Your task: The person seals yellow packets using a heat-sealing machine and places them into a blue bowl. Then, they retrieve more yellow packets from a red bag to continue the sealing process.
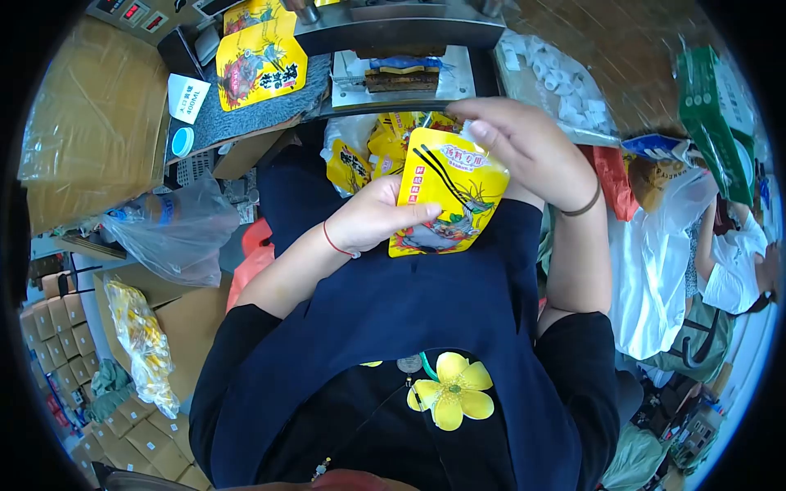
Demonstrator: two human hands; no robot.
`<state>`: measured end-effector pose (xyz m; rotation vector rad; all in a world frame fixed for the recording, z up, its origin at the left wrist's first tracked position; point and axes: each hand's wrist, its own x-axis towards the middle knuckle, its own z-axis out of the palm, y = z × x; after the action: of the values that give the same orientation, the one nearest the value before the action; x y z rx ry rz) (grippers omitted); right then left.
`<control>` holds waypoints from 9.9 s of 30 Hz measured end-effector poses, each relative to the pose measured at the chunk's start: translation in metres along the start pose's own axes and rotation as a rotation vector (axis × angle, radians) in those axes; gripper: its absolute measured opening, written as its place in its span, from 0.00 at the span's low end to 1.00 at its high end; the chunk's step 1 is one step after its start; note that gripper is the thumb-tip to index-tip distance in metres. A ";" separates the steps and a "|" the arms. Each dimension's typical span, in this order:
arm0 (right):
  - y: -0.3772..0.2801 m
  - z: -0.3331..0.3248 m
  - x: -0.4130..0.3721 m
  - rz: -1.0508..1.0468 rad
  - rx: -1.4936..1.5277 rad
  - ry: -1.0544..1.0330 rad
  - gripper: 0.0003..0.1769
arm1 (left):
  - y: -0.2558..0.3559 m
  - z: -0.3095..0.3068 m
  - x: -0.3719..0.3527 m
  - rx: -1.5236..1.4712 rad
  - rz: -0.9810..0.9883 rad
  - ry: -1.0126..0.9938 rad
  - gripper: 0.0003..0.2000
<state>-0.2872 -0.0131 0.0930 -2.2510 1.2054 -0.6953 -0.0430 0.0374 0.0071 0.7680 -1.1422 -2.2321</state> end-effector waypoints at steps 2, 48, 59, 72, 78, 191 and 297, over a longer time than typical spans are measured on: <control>0.015 -0.010 0.009 0.195 -0.231 0.113 0.12 | -0.001 -0.011 0.002 -0.007 -0.015 -0.029 0.18; -0.004 0.014 0.037 -0.112 0.108 0.243 0.05 | 0.011 -0.029 0.013 0.122 0.080 0.098 0.16; 0.003 0.012 0.036 -0.097 0.051 0.204 0.06 | 0.009 -0.026 0.024 0.144 -0.008 0.115 0.16; 0.014 0.005 0.037 -0.079 -0.026 0.029 0.09 | 0.014 -0.020 0.023 -0.028 -0.065 0.035 0.15; 0.101 -0.013 0.018 0.198 -0.724 0.110 0.15 | 0.017 -0.063 0.037 -0.130 0.089 0.218 0.16; -0.001 0.042 0.036 -0.135 0.121 0.208 0.10 | 0.046 -0.084 -0.015 1.022 0.388 0.545 0.11; -0.013 0.032 0.053 -0.217 0.049 0.162 0.06 | 0.030 -0.052 -0.005 0.478 0.224 0.327 0.14</control>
<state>-0.2336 -0.0463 0.0880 -2.3427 1.0122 -0.9963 0.0012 -0.0030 0.0080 1.0848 -1.5233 -1.5915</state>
